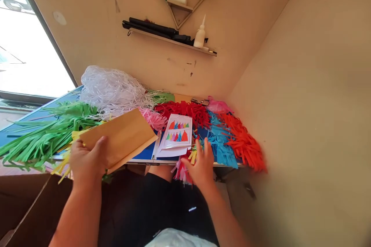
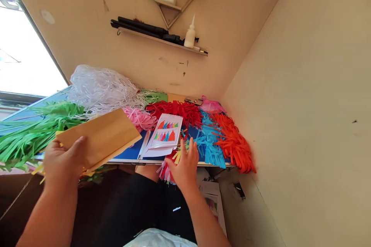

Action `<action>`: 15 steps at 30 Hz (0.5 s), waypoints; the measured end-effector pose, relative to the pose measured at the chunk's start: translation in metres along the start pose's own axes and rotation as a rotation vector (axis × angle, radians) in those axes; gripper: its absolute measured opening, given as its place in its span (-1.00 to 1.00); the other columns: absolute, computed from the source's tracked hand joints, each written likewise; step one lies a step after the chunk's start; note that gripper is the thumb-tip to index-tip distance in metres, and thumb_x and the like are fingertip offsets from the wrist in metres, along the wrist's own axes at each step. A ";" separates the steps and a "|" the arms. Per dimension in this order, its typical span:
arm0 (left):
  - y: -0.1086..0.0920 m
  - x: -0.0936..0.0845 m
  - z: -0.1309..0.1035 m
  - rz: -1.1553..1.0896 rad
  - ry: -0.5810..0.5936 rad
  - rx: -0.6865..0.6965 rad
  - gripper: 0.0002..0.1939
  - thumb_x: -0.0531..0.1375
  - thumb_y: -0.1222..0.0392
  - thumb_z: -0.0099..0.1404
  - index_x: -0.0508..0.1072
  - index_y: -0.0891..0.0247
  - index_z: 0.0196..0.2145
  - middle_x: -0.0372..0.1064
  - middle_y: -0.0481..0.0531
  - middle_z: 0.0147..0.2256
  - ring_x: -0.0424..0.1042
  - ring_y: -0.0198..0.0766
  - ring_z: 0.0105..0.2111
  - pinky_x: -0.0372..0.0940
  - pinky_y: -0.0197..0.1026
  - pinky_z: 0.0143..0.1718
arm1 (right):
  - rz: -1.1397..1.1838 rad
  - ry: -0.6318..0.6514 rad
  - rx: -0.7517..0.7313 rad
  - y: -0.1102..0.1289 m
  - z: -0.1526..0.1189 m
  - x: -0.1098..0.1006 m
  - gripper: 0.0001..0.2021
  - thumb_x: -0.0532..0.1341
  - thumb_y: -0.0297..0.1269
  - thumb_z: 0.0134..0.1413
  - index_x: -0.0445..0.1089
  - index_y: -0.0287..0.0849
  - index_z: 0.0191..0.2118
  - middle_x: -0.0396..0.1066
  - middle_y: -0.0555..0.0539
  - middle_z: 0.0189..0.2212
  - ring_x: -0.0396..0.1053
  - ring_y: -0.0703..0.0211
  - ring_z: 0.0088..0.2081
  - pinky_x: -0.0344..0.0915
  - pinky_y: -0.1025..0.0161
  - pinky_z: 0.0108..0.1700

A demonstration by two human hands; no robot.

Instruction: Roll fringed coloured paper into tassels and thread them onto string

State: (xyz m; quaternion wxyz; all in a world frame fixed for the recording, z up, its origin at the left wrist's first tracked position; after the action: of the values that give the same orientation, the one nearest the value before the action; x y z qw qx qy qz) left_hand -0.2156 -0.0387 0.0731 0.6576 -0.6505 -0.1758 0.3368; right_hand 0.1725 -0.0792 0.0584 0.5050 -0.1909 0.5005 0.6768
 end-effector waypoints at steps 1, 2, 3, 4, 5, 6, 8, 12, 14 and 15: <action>-0.009 0.009 0.004 0.146 -0.033 0.101 -0.14 0.28 -0.08 0.17 0.11 0.52 0.23 0.29 0.41 0.09 0.37 0.23 0.02 0.30 0.26 0.00 | -0.105 0.061 -0.001 0.000 -0.001 0.017 -0.11 0.36 0.05 -0.10 0.09 -0.18 0.32 -0.23 -0.31 0.39 -0.24 -0.38 0.36 -0.19 -0.30 0.28; -0.020 0.018 0.001 0.278 -0.094 0.225 -0.05 0.28 -0.09 0.17 -0.02 0.59 0.28 0.16 0.52 0.17 0.21 0.34 0.14 0.15 0.36 0.10 | -0.184 0.133 0.009 0.000 -0.002 0.033 -0.05 0.39 0.03 -0.13 0.02 -0.16 0.35 -0.27 -0.30 0.39 -0.29 -0.41 0.36 -0.24 -0.32 0.28; -0.031 0.031 -0.008 0.376 -0.138 0.383 -0.02 0.26 -0.09 0.20 -0.08 0.61 0.29 0.05 0.57 0.23 0.07 0.38 0.22 0.03 0.39 0.17 | -0.241 0.200 0.024 -0.002 -0.003 0.047 -0.01 0.40 0.02 -0.14 -0.03 -0.16 0.37 -0.29 -0.29 0.39 -0.31 -0.43 0.36 -0.27 -0.33 0.29; -0.038 0.047 -0.022 0.427 -0.141 0.552 -0.09 0.21 -0.09 0.24 -0.07 0.57 0.30 0.01 0.55 0.25 0.02 0.34 0.26 -0.02 0.36 0.21 | -0.278 0.259 0.040 -0.005 -0.005 0.057 0.02 0.40 0.03 -0.13 -0.08 -0.16 0.38 -0.29 -0.29 0.39 -0.30 -0.43 0.36 -0.27 -0.32 0.29; -0.041 0.070 -0.039 0.444 -0.058 0.713 -0.21 0.16 -0.07 0.29 0.03 0.50 0.28 0.08 0.48 0.24 0.07 0.25 0.25 0.02 0.29 0.22 | -0.301 0.303 0.052 -0.007 -0.006 0.064 0.02 0.38 0.04 -0.11 -0.11 -0.19 0.39 -0.29 -0.30 0.39 -0.29 -0.43 0.36 -0.26 -0.30 0.29; -0.039 0.099 -0.058 0.470 0.126 0.868 -0.37 0.10 -0.03 0.33 0.15 0.40 0.24 0.17 0.38 0.21 0.15 0.15 0.23 0.09 0.19 0.21 | -0.313 0.334 0.060 -0.010 -0.008 0.068 0.02 0.35 0.07 -0.08 -0.14 -0.22 0.39 -0.29 -0.31 0.39 -0.26 -0.41 0.36 -0.24 -0.28 0.30; -0.020 0.149 -0.091 0.558 0.479 1.044 -0.52 0.03 0.03 0.37 0.27 0.29 0.17 0.24 0.25 0.20 0.21 0.03 0.20 0.17 0.07 0.18 | -0.310 0.354 0.071 -0.014 -0.009 0.070 -0.01 0.26 0.13 0.01 -0.18 -0.30 0.39 -0.28 -0.32 0.38 -0.20 -0.37 0.36 -0.17 -0.22 0.30; 0.008 0.196 -0.107 0.657 0.647 1.072 -0.52 0.07 0.12 0.33 0.32 0.27 0.17 0.29 0.20 0.18 0.21 0.06 0.21 0.13 0.14 0.20 | -0.289 0.303 0.078 -0.018 -0.003 0.070 -0.19 0.16 0.04 0.14 -0.11 -0.23 0.39 -0.16 -0.25 0.38 -0.07 -0.27 0.33 -0.06 -0.15 0.28; 0.007 0.206 -0.104 0.676 0.636 1.072 -0.53 0.08 0.21 0.30 0.34 0.24 0.16 0.31 0.20 0.16 0.24 0.07 0.19 0.07 0.20 0.22 | -0.279 0.293 0.060 -0.021 0.004 0.072 -0.27 0.19 -0.19 0.10 -0.02 -0.16 0.36 -0.12 -0.21 0.37 0.00 -0.21 0.32 -0.03 -0.12 0.27; 0.004 0.208 -0.102 0.686 0.631 1.074 -0.54 0.07 0.25 0.30 0.36 0.23 0.15 0.33 0.20 0.15 0.27 0.06 0.17 0.04 0.22 0.23 | -0.265 0.294 0.052 -0.024 0.007 0.071 -0.28 0.19 -0.31 0.05 0.02 -0.13 0.35 -0.08 -0.19 0.36 0.04 -0.16 0.30 -0.03 -0.11 0.27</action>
State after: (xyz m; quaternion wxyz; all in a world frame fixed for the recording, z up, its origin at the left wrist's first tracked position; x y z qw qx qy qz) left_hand 0.0002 0.0256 0.0170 0.7637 -0.3217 0.4282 0.3604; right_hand 0.1650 -0.0384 -0.0047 0.5157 -0.3389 0.5568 0.5560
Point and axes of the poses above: each hand's wrist, its own z-axis towards the middle knuckle, its own x-axis out of the palm, y = z × x, the point moved 8 cm from there along z, towards the middle knuckle
